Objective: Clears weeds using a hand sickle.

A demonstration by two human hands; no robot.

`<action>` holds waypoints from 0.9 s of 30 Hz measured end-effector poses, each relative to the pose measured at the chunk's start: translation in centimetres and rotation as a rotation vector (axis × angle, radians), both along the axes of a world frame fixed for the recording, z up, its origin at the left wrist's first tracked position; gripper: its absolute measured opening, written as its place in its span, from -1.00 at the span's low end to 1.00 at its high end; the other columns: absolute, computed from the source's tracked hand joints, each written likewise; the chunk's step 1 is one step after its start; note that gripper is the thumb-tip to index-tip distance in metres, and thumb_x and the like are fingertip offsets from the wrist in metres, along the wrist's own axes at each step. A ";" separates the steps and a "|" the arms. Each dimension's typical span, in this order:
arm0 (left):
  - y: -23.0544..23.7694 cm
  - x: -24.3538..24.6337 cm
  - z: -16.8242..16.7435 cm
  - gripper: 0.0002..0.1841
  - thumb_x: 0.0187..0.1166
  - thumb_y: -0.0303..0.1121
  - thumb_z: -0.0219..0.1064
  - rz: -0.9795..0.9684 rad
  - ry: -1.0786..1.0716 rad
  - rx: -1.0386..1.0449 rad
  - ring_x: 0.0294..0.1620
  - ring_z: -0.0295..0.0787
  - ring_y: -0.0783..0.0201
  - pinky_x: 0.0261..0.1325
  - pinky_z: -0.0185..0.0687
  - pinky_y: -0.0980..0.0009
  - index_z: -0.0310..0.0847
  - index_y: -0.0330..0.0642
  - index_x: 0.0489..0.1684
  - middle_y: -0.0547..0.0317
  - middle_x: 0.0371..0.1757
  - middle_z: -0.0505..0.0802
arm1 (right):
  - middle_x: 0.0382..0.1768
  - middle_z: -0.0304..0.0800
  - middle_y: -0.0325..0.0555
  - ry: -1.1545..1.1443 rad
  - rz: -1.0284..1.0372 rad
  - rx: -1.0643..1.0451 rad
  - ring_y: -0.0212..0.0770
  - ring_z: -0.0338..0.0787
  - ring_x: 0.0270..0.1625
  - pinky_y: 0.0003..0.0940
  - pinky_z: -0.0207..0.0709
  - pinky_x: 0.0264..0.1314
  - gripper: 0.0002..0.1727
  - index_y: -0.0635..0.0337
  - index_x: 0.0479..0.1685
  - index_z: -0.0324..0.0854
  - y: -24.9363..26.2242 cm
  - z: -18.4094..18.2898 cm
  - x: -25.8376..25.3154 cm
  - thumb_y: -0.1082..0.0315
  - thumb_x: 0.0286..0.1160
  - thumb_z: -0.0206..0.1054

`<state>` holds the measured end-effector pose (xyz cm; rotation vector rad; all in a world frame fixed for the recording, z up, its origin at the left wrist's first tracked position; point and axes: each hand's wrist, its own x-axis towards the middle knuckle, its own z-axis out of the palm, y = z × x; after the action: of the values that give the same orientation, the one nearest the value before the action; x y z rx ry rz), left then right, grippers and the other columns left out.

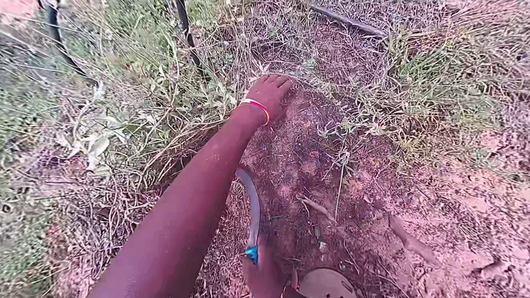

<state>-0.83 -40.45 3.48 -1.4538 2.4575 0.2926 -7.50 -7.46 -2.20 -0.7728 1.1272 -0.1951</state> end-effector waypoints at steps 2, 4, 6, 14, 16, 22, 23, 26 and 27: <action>-0.2 -0.1 0.4 -0.34 0.48 -0.50 0.44 -0.030 -0.060 -0.025 0.81 0.24 -0.19 0.81 0.01 -0.15 0.43 -0.21 0.68 -0.15 0.75 0.45 | 0.22 0.68 0.53 -0.026 0.241 0.019 0.34 0.74 0.26 0.24 0.53 0.36 -0.32 0.45 0.73 0.16 4.0 0.3 0.3 0.30 0.69 0.21; 0.3 1.5 1.1 -0.44 0.56 -0.43 0.39 -0.069 -0.193 -0.032 0.79 0.27 -0.17 0.83 0.00 -0.10 0.52 -0.17 0.62 -0.13 0.72 0.50 | 0.23 0.69 0.52 -0.010 0.232 -0.027 0.34 0.73 0.31 0.23 0.50 0.42 -0.31 0.50 0.72 0.16 4.6 0.6 0.2 0.30 0.69 0.21; 0.3 3.3 1.8 -0.43 0.49 -0.53 0.40 -0.117 -0.303 -0.043 0.80 0.24 -0.19 0.83 -0.02 -0.08 0.57 -0.17 0.58 -0.16 0.69 0.54 | 0.17 0.73 0.48 0.079 0.030 -0.107 0.29 0.77 0.24 0.19 0.54 0.38 -0.30 0.57 0.67 0.22 3.6 0.7 -0.8 0.32 0.61 0.28; -1.1 7.8 9.6 -0.28 0.43 -0.67 0.31 -0.017 -0.459 -0.243 0.79 0.23 -0.27 0.78 0.06 -0.18 0.40 -0.10 0.73 -0.15 0.65 0.57 | -0.27 0.58 0.05 0.091 -0.860 -0.261 -0.25 0.73 -0.49 -0.31 0.73 -0.37 -0.36 0.46 0.67 -0.04 -11.6 -3.2 -1.2 0.50 0.68 0.14; -1.3 7.5 10.6 -0.29 0.43 -0.65 0.32 -0.017 -0.476 -0.251 0.81 0.20 -0.26 0.78 0.04 -0.18 0.40 -0.09 0.72 -0.14 0.65 0.57 | -0.17 0.61 0.14 0.120 -0.708 -0.226 -0.14 0.78 -0.36 -0.20 0.75 -0.24 -0.34 0.42 0.73 -0.07 -15.6 -3.5 -0.7 0.44 0.76 0.15; -1.9 5.7 10.4 -0.41 0.55 -0.52 0.26 0.025 -0.486 -0.205 0.78 0.22 -0.31 0.77 -0.01 -0.24 0.45 -0.16 0.67 -0.19 0.66 0.55 | 0.19 0.70 0.34 0.220 -0.149 -0.232 0.10 0.81 0.12 0.02 0.64 0.26 -0.29 0.45 0.75 0.02 -11.5 -1.9 -0.7 0.31 0.73 0.21; -1.8 5.4 10.0 -0.41 0.56 -0.50 0.26 0.032 -0.484 -0.195 0.79 0.21 -0.30 0.77 0.00 -0.24 0.45 -0.15 0.67 -0.18 0.67 0.55 | 0.16 0.71 0.33 0.204 -0.060 -0.220 0.10 0.83 0.08 0.02 0.67 0.23 -0.25 0.46 0.76 -0.01 -8.4 -1.7 -1.4 0.31 0.69 0.21; -1.6 5.0 9.3 -0.45 0.59 -0.46 0.28 0.055 -0.449 -0.190 0.80 0.20 -0.29 0.77 0.01 -0.25 0.50 -0.13 0.65 -0.16 0.66 0.56 | 0.15 0.71 0.39 0.120 0.097 -0.105 0.19 0.79 0.14 0.08 0.60 0.28 -0.24 0.47 0.76 0.06 -0.9 -1.5 -3.3 0.31 0.64 0.23; -1.3 5.2 9.1 -0.44 0.58 -0.46 0.30 0.064 -0.442 -0.186 0.81 0.19 -0.28 0.77 0.01 -0.26 0.51 -0.11 0.64 -0.14 0.66 0.58 | 0.21 0.68 0.43 0.100 0.081 -0.086 0.23 0.75 0.21 0.12 0.56 0.33 -0.23 0.47 0.77 0.04 0.4 -1.6 -3.8 0.30 0.63 0.24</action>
<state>4.42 -41.77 12.61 -1.4804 2.1250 -0.2302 -11.28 -7.03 -3.78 -0.9107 1.1853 -0.1387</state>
